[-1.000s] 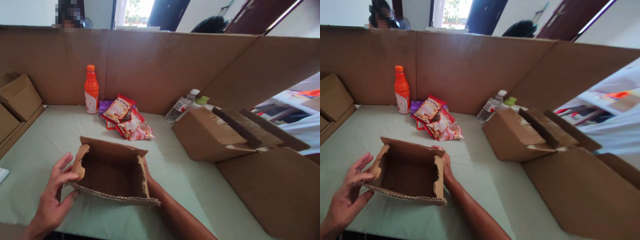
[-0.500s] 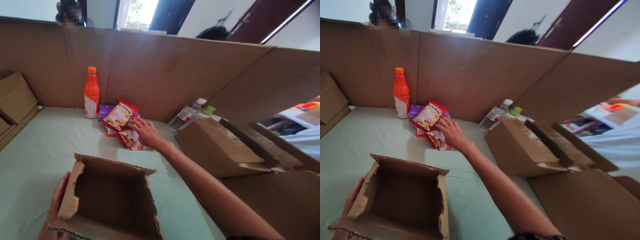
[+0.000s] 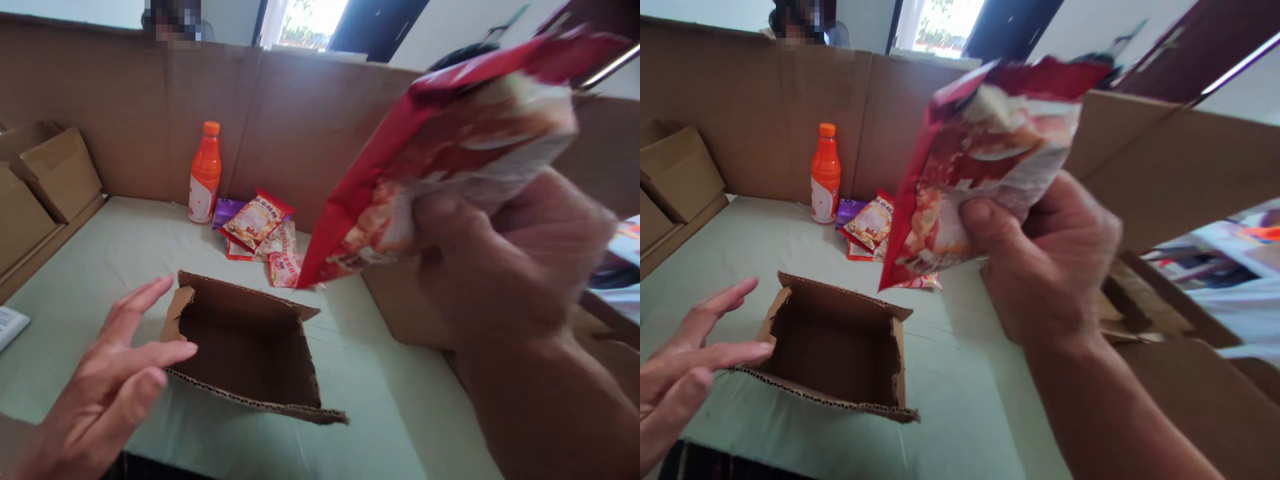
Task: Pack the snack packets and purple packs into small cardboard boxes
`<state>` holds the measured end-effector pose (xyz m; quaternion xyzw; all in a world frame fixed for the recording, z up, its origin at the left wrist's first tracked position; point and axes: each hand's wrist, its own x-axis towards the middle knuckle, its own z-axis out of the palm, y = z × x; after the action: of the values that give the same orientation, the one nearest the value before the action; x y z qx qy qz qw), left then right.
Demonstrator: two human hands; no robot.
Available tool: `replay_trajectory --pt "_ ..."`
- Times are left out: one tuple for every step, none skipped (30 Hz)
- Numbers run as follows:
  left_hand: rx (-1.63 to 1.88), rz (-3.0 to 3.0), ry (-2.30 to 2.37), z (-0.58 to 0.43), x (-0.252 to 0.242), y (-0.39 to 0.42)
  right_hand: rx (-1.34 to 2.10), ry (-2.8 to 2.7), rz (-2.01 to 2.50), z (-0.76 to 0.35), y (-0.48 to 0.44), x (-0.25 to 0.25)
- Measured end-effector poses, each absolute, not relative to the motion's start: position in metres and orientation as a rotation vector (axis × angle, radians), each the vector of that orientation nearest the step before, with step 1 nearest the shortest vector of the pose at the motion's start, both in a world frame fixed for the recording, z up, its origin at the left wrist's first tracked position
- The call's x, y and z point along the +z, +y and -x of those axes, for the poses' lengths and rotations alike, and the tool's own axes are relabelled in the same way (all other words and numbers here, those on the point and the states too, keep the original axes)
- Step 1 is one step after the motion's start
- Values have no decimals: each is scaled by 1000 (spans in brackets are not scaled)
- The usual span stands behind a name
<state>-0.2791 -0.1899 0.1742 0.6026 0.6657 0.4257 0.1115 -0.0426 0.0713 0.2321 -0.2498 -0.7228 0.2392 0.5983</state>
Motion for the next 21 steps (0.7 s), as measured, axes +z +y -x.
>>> replay_trajectory --pt "1196 -1821 2003 271 180 -183 620 -1657 528 45 53 235" --pt "1128 -1886 2035 265 184 -175 675 -1688 502 49 36 235" --pt "1047 -1947 2062 261 186 -168 711 -1768 501 53 23 232" --pt "959 -1988 2091 259 187 -163 720 -1874 508 57 12 227" --pt "873 -2007 2124 258 186 -160 702 -1992 505 61 5 220" --pt "798 -2006 2164 259 184 -158 655 -2109 493 63 0 212" --pt "736 -1994 2211 261 181 -158 588 -2220 468 65 -2 204" --pt "696 -1974 2267 264 177 -160 513 -2331 443 67 -3 197" --pt "680 -1959 2327 266 173 -163 435 -2441 419 68 -2 191" --pt "685 -1953 2380 267 170 -166 358 -2556 403 70 -1 186" --pt "703 -1958 2414 268 167 -169 282 -2680 401 72 1 183" --pt "727 -1965 2431 268 164 -171 210 -2810 413 75 2 182" --pt "752 -1972 2434 268 163 -172 144 -2935 427 80 2 181" --pt "772 -1979 2425 267 162 -173 87 -3045 442 87 1 181" --pt "782 -1980 2414 266 161 -173 46 -3137 453 94 0 180" --pt "787 -1981 2407 265 161 -173 16 -3206 464 103 -1 179" --pt "791 -1989 2403 264 161 -173 -1 -3267 466 112 -3 176" --pt "794 -2003 2401 263 161 -173 -5 -3325 452 121 -4 173" --pt "799 -2017 2403 263 161 -172 3 -3380 430 128 -6 170" --pt "812 -2033 2408 262 161 -172 12 -3431 414 134 -7 167" --pt "834 -2051 2415 263 160 -172 20 -3471 385 137 -8 165"
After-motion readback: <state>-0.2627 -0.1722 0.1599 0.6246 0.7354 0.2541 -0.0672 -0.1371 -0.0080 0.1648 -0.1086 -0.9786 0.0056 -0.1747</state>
